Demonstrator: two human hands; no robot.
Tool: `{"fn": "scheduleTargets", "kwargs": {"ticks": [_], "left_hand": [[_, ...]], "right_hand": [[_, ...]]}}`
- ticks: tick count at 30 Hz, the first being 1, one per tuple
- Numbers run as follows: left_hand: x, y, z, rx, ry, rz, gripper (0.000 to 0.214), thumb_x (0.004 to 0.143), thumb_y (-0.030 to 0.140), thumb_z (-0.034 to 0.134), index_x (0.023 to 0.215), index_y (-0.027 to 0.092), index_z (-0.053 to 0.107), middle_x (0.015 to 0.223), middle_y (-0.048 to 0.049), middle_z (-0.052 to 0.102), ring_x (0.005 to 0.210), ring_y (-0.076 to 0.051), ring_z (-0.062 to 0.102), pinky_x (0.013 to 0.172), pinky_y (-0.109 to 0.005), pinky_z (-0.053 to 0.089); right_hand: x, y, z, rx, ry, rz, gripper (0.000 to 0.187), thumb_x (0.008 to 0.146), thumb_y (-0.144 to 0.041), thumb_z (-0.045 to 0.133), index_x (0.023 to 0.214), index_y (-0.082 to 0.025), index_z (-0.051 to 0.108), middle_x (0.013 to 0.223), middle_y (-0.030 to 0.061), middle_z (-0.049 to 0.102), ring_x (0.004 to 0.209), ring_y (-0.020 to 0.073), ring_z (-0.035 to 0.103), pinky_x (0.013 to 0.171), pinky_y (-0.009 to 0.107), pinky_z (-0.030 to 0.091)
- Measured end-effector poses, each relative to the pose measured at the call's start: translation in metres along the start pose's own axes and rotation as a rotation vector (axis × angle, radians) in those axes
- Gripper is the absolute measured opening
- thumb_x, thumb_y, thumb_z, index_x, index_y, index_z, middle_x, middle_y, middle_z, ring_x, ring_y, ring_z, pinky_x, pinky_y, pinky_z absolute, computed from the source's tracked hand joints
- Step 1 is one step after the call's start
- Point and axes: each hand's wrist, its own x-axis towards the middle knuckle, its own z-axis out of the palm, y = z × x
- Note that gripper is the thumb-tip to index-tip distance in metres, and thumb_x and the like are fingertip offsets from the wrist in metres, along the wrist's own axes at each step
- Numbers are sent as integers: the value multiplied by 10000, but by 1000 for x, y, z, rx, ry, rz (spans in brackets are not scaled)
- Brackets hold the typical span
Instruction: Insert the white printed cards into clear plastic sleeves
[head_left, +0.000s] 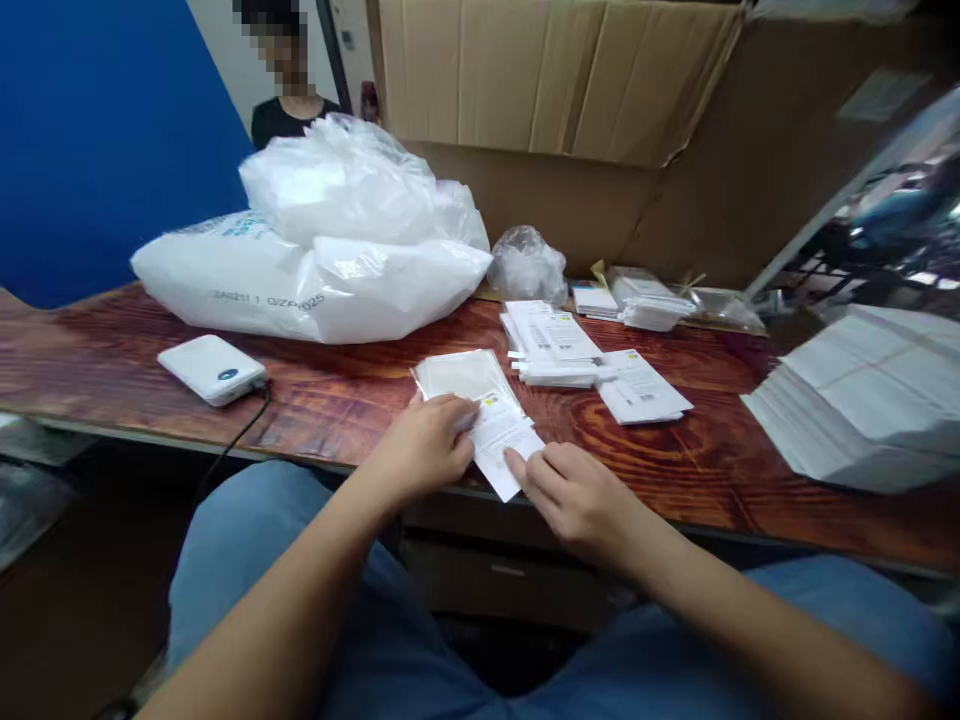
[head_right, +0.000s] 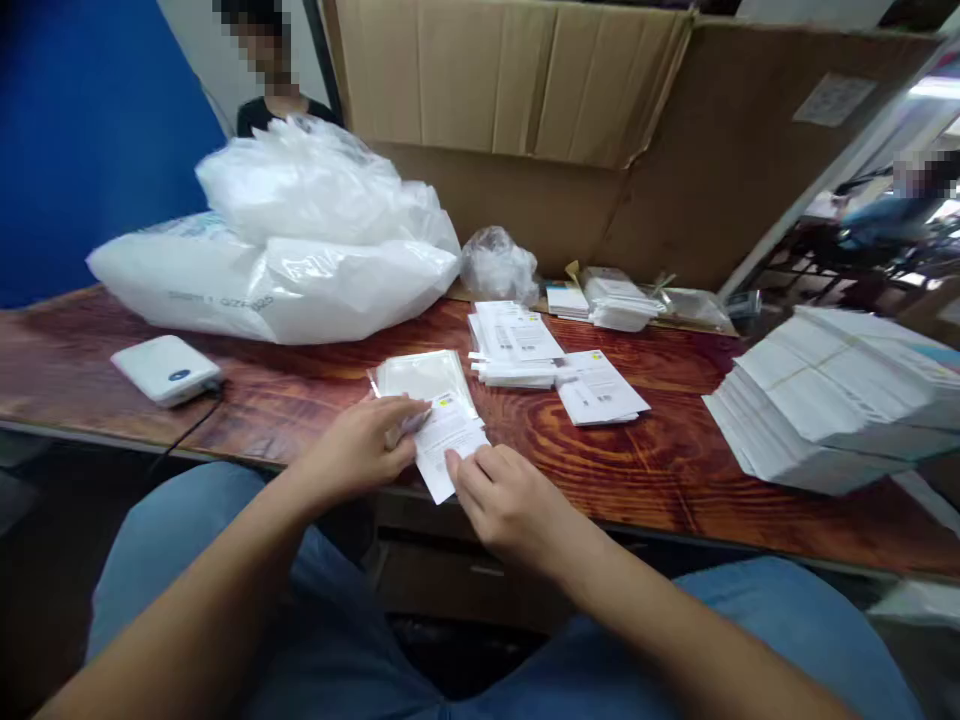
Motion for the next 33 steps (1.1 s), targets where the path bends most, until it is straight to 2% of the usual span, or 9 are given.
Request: {"fn": "scheduleTargets", "kwargs": {"ticks": [4,8,12,18,21,25,28,30,33], "left_hand": [[3,1,2,2,-1,-72,364,770,215,478,1101,202,627,976,-50,691,857,-202,634,728,-286,455],[3,1,0,-17,-2,-92,346,773,222,466,1066,219,649,932,-33,702,805,-186,640,686,-268,448],[3,0,-2,-23,8,-111,377,754,206,454,1077,214,648,923,-35,707,795,-189,642,687,-273,452],[6,-5,-2,-141,31,-250,382,741,218,452,1062,217,659,957,-28,709,763,-176,646,725,-285,485],[5,-6,-2,-197,40,-229,437,735,192,434,1129,203,625,1054,-35,683,859,-178,636,799,-295,489],[2,-12,0,-242,18,-35,621,679,142,480,1299,178,482,1330,-61,503,1204,-186,474,1041,-303,363],[2,-18,5,-272,-3,78,674,697,188,532,1358,196,398,1401,-59,405,1283,-175,383,1101,-299,289],[4,-20,9,-276,35,72,634,745,248,530,1361,193,387,1391,-67,407,1282,-173,382,1103,-305,289],[6,-23,15,-245,68,-6,591,789,310,501,1350,158,396,1389,-97,410,1296,-199,367,1110,-353,278]], "right_hand": [[9,4,3,1,17,-13,341,926,-119,390,1212,19,513,867,117,545,790,200,437,630,350,387],[21,13,8,-37,21,10,330,925,-115,380,1198,0,524,868,121,545,799,207,439,651,352,394],[38,21,14,-72,21,44,312,924,-109,372,1160,-6,550,854,120,535,806,214,433,663,349,392],[55,17,10,-95,-27,113,233,868,-70,441,1009,-32,624,835,118,517,766,223,423,638,337,371],[51,12,7,-115,-27,126,215,858,-72,464,989,-34,630,832,114,508,758,223,421,632,336,357],[39,10,11,-146,-43,110,275,856,-94,493,1090,13,589,821,106,496,747,216,413,629,337,346],[34,12,13,-166,-70,115,319,865,-100,481,1145,35,550,830,108,491,760,216,415,649,340,347],[33,14,12,-171,-79,125,294,870,-106,470,1123,11,563,833,104,485,764,218,417,653,343,341],[33,14,8,-157,-73,138,225,868,-113,466,1035,-39,598,834,101,485,755,219,417,641,347,323]]}}
